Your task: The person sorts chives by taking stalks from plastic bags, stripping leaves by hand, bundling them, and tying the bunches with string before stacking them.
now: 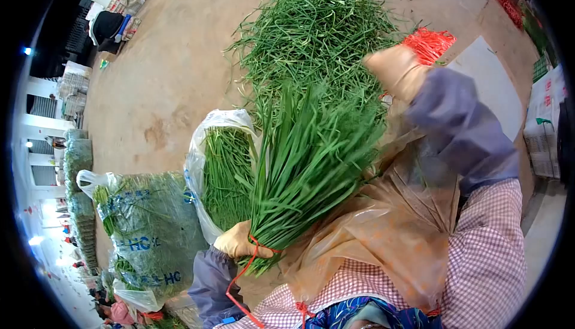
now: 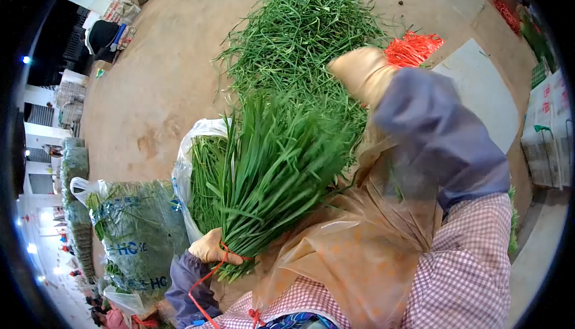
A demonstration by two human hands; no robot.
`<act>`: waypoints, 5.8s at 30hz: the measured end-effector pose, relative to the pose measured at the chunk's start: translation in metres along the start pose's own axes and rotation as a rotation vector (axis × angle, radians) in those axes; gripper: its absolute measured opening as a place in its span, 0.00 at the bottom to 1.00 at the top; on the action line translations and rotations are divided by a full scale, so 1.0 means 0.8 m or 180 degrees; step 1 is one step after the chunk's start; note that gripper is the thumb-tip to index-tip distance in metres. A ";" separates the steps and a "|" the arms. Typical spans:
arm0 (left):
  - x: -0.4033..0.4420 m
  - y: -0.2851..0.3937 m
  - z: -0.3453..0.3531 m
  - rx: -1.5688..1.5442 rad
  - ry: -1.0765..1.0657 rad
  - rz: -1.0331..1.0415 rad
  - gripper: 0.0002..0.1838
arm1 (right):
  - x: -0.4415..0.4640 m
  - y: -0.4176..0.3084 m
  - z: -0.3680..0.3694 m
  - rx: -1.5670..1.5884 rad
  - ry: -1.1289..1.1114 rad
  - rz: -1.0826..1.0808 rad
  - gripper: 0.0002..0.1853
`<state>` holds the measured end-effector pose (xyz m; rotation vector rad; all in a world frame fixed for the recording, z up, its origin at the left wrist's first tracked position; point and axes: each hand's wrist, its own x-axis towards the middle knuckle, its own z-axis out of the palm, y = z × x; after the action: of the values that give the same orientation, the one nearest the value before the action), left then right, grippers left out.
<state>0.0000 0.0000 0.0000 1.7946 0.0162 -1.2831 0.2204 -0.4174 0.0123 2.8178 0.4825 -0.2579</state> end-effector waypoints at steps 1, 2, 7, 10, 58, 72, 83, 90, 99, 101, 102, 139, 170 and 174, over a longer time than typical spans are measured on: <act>0.005 0.014 0.010 0.0152 0.0022 -0.0011 0.43 | -0.012 0.034 0.007 0.0172 0.0433 0.0437 0.12; 0.012 0.020 0.020 0.0306 0.0043 -0.0020 0.43 | -0.019 0.068 0.018 0.0383 0.0882 0.0533 0.11; -0.004 0.024 0.008 0.0272 0.0347 0.0031 0.40 | -0.076 -0.009 -0.039 0.4356 0.1546 -0.0557 0.08; -0.007 0.025 0.012 0.0330 0.0317 -0.0119 0.42 | -0.104 -0.090 -0.048 0.3728 0.2141 -0.2192 0.09; 0.031 0.045 0.074 0.3516 0.3405 0.0187 0.56 | -0.188 -0.007 0.022 0.5590 0.2474 0.1187 0.10; 0.041 0.062 0.084 0.3111 0.3313 0.0402 0.59 | -0.207 -0.043 0.020 0.6434 0.0611 0.0273 0.11; 0.064 0.022 0.108 0.3976 0.3591 0.0719 0.53 | -0.172 -0.111 0.115 0.1759 0.0450 -0.0203 0.07; 0.055 0.037 0.128 0.3742 0.3504 0.0908 0.47 | -0.170 -0.036 0.064 0.4148 0.2635 0.0807 0.05; 0.063 0.029 0.133 0.3732 0.3714 0.1043 0.49 | -0.168 -0.135 0.002 0.4015 0.0580 -0.0733 0.14; 0.063 0.030 0.133 0.3792 0.3770 0.0982 0.39 | -0.158 -0.161 0.016 0.3761 0.1149 -0.0911 0.11; 0.062 0.031 0.134 0.3816 0.3801 0.0952 0.34 | -0.151 -0.169 0.026 0.3568 0.1302 -0.0868 0.11; 0.104 0.053 0.118 -0.3407 0.1584 0.2885 0.50 | -0.172 -0.168 0.012 0.3168 0.1646 -0.2120 0.31; 0.137 0.186 0.146 0.0396 0.1411 0.2169 0.21 | -0.191 -0.141 0.081 0.7245 0.1317 -0.0919 0.43; 0.153 0.178 0.129 -0.1510 0.1362 0.2747 0.34 | -0.212 -0.106 0.064 0.5842 0.2086 -0.0443 0.55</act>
<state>0.0475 -0.2088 -0.0064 1.3710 -0.1820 -0.2420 0.0271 -0.4062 -0.0193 4.6775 0.8366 0.5837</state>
